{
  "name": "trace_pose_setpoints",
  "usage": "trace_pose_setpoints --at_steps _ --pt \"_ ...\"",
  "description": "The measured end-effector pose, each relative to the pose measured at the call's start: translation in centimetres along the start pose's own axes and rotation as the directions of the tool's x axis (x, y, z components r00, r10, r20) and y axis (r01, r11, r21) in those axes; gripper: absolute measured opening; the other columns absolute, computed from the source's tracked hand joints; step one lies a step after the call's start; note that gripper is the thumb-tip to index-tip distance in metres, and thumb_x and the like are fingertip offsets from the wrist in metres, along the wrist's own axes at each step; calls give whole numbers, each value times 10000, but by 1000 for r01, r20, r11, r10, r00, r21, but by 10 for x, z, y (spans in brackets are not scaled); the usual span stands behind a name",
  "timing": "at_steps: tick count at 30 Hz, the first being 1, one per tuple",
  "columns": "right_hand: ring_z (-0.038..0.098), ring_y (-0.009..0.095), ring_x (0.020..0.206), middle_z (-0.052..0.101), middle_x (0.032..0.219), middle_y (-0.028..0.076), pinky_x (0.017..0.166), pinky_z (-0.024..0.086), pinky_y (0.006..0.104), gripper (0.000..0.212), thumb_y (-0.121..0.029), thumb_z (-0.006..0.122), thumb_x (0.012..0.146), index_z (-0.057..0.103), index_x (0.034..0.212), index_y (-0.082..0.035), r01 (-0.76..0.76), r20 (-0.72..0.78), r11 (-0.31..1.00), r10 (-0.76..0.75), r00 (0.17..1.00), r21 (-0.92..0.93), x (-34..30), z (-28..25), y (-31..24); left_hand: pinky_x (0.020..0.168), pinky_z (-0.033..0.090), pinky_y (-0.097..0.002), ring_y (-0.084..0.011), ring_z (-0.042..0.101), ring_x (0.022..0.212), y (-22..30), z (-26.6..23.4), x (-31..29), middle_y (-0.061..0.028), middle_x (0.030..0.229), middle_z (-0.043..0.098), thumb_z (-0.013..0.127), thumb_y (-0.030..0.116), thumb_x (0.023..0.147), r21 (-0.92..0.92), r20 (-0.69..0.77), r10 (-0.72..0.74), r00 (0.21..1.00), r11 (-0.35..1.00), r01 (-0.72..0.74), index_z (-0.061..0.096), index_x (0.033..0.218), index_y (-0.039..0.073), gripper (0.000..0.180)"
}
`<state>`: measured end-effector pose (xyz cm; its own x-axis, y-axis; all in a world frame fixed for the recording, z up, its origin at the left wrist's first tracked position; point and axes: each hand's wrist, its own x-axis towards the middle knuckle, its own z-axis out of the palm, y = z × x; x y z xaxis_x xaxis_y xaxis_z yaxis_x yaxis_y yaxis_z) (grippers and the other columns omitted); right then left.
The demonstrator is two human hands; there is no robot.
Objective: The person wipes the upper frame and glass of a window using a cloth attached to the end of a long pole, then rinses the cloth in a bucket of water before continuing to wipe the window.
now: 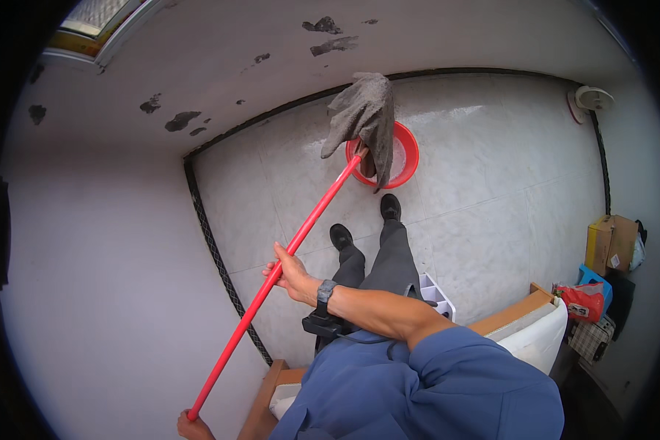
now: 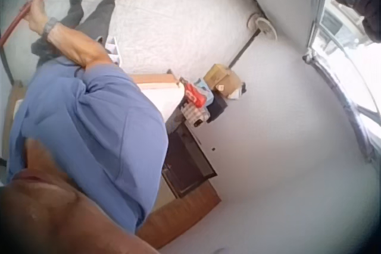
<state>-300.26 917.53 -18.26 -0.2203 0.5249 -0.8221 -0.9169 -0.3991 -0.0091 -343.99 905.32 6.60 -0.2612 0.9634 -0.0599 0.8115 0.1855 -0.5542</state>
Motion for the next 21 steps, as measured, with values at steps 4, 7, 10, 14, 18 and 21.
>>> trace_pose_setpoints --at_steps 4,7,10,14,18,21 --pt "546 195 683 489 752 37 737 516 425 385 -456 581 892 418 967 -114 95 -74 967 -80 994 235 29 -3 -17 630 387 -423 -256 511 631 52 -113 40 -29 681 580 605 181 814 177 -611 218 761 975 -137 653 670 200 152" --pt "491 173 621 452 669 13 687 501 411 355 -440 582 896 400 903 -136 129 17 900 -150 989 416 23 8 -37 646 379 -414 -245 503 627 74 -173 57 -14 667 572 610 187 824 201 -740 248 625 969 -146 650 675 200 155" --pt "417 162 572 384 607 -14 692 446 383 345 -437 586 896 396 820 -159 91 66 862 -143 988 499 -6 33 -60 640 379 -403 -242 502 616 71 -207 68 -8 647 565 627 213 830 222 -827 259 499 966 -135 645 669 192 163" --pt "496 192 597 426 607 1 713 475 404 336 -445 559 909 411 833 -153 44 262 847 -213 941 530 -27 42 -78 639 389 -399 -241 512 620 57 -216 81 -13 635 567 673 270 808 242 -832 258 491 965 -98 652 659 186 172" --pt "608 249 733 526 700 40 750 520 453 349 -459 529 917 426 863 -129 2 182 962 -53 982 272 -9 43 -68 627 392 -407 -247 518 639 39 -192 87 -25 665 583 701 327 785 252 -813 270 516 962 -107 666 667 183 190" --pt "609 242 739 539 746 50 763 535 453 356 -454 527 916 420 868 -118 -40 179 976 1 984 214 8 60 -65 643 403 -409 -247 530 660 48 -210 80 -29 685 588 712 368 773 239 -866 207 456 971 14 669 671 182 216"
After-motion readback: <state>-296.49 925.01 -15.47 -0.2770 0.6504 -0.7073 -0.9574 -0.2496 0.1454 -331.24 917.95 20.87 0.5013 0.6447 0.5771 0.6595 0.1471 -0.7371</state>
